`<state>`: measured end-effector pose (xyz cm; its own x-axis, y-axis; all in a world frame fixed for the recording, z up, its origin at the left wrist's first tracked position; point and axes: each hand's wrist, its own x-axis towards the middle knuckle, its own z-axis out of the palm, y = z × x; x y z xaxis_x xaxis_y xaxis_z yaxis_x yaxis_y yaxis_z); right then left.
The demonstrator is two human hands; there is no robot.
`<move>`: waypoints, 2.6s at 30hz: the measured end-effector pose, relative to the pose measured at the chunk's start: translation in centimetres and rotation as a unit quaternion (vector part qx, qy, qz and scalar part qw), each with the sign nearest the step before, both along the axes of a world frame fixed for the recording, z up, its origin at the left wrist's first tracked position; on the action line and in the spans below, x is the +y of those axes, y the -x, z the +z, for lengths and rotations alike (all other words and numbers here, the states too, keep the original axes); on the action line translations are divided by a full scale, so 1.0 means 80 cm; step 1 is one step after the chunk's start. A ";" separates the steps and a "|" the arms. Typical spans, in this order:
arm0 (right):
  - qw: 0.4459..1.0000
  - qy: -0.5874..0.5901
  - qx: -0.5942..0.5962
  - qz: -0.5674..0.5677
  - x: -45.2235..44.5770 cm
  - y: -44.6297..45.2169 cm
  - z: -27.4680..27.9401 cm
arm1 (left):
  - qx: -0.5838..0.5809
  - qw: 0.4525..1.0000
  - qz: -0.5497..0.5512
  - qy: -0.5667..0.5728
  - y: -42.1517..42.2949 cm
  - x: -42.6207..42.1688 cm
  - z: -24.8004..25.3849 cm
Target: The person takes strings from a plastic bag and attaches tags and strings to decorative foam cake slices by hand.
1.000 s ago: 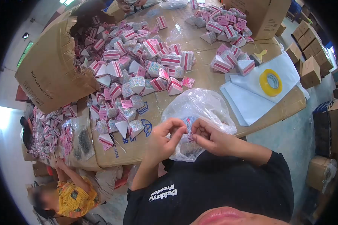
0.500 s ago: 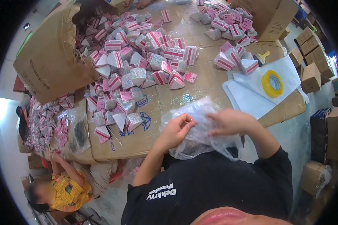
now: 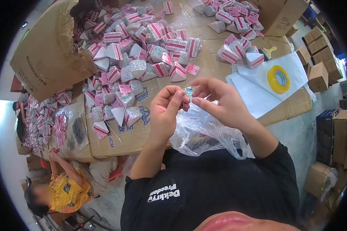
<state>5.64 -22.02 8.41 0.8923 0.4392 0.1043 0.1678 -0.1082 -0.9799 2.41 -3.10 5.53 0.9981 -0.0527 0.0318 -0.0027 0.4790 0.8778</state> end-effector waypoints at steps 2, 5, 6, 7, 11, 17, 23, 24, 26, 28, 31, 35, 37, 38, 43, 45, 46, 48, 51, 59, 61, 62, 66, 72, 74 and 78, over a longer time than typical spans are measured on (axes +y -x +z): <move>0.999 -0.033 0.019 0.019 0.001 -0.002 -0.004 | -0.010 1.000 0.001 -0.018 0.001 -0.001 -0.001; 0.990 -0.105 0.098 -0.012 -0.003 -0.002 -0.004 | -0.012 0.998 0.020 -0.064 0.004 -0.001 -0.006; 0.989 -0.106 0.103 -0.015 -0.006 -0.002 -0.004 | -0.007 0.997 0.017 -0.073 0.006 0.000 -0.007; 0.993 -0.081 0.086 -0.023 -0.010 -0.003 -0.005 | -0.003 0.997 0.013 -0.082 0.007 0.000 -0.007; 0.992 -0.099 0.067 -0.029 -0.017 -0.008 -0.015 | -0.012 0.994 0.022 -0.111 0.011 -0.010 -0.013; 0.922 -0.302 0.242 0.034 -0.003 -0.002 -0.024 | -0.038 0.979 -0.025 -0.197 0.012 -0.025 -0.031; 0.993 -0.088 0.076 -0.033 -0.004 -0.002 -0.024 | -0.090 0.940 0.077 -0.321 -0.004 -0.012 -0.026; 0.998 -0.030 0.037 -0.044 -0.006 0.000 -0.021 | -0.080 0.942 0.089 -0.313 -0.004 -0.010 -0.021; 0.998 0.017 -0.038 -0.046 -0.007 0.002 -0.017 | -0.088 0.942 0.083 -0.314 -0.005 -0.004 -0.008; 0.991 0.064 -0.111 -0.046 -0.007 0.007 -0.014 | -0.134 0.916 0.047 -0.376 -0.003 -0.002 0.003; 0.987 0.073 -0.138 -0.034 -0.005 0.011 -0.014 | -0.081 0.937 0.027 -0.339 -0.002 -0.007 0.013; 0.979 0.075 -0.185 -0.045 -0.006 0.008 -0.023 | -0.037 0.951 0.014 -0.306 0.000 -0.005 0.013; 0.974 0.096 -0.200 -0.048 -0.007 0.008 -0.023 | -0.081 0.937 0.059 -0.336 -0.005 -0.005 0.007; 0.974 0.100 -0.194 -0.063 -0.006 0.009 -0.021 | -0.097 0.932 0.067 -0.342 -0.007 -0.006 0.006; 0.979 0.059 -0.158 -0.111 -0.011 0.012 -0.026 | -0.115 0.901 0.067 -0.413 -0.045 0.000 0.002; 0.978 0.071 -0.124 -0.150 -0.015 0.011 -0.025 | -0.094 0.851 0.083 -0.511 -0.087 0.005 0.004; 0.979 0.052 -0.116 -0.161 -0.013 0.010 -0.026 | -0.065 0.822 0.087 -0.559 -0.111 0.008 0.004; 0.979 0.057 -0.115 -0.157 -0.014 0.008 -0.027 | -0.124 0.793 0.102 -0.588 -0.157 0.028 -0.034; 0.978 0.070 -0.119 -0.155 -0.019 0.007 -0.028 | -0.159 0.679 0.030 -0.716 -0.172 0.037 -0.052; 0.980 0.085 -0.060 -0.169 -0.055 0.022 -0.051 | -0.153 0.764 0.102 -0.618 -0.061 0.072 -0.081; 0.980 0.101 -0.051 -0.166 -0.058 0.023 -0.050 | -0.116 0.776 0.112 -0.610 -0.053 0.077 -0.076; 0.980 0.101 -0.052 -0.162 -0.057 0.021 -0.050 | -0.114 0.775 0.116 -0.610 -0.057 0.076 -0.071; 0.982 0.100 -0.063 -0.147 -0.043 0.017 -0.049 | -0.096 0.696 0.116 -0.702 -0.082 0.066 -0.071; 0.982 0.118 -0.069 -0.128 -0.037 0.017 -0.042 | -0.043 0.694 0.046 -0.717 -0.093 0.044 -0.066; 0.982 0.126 -0.071 -0.125 -0.038 0.017 -0.043 | -0.073 0.702 0.008 -0.708 -0.090 0.039 -0.060; 0.983 0.115 -0.073 -0.126 -0.036 0.017 -0.048 | -0.128 0.695 0.017 -0.708 -0.094 0.045 -0.068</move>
<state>4.26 -24.86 4.55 0.9584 0.2342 0.1634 0.2450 -0.3804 -0.8918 9.94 0.47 0.06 0.9707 -0.1888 0.1484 -0.2357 -0.8675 0.4380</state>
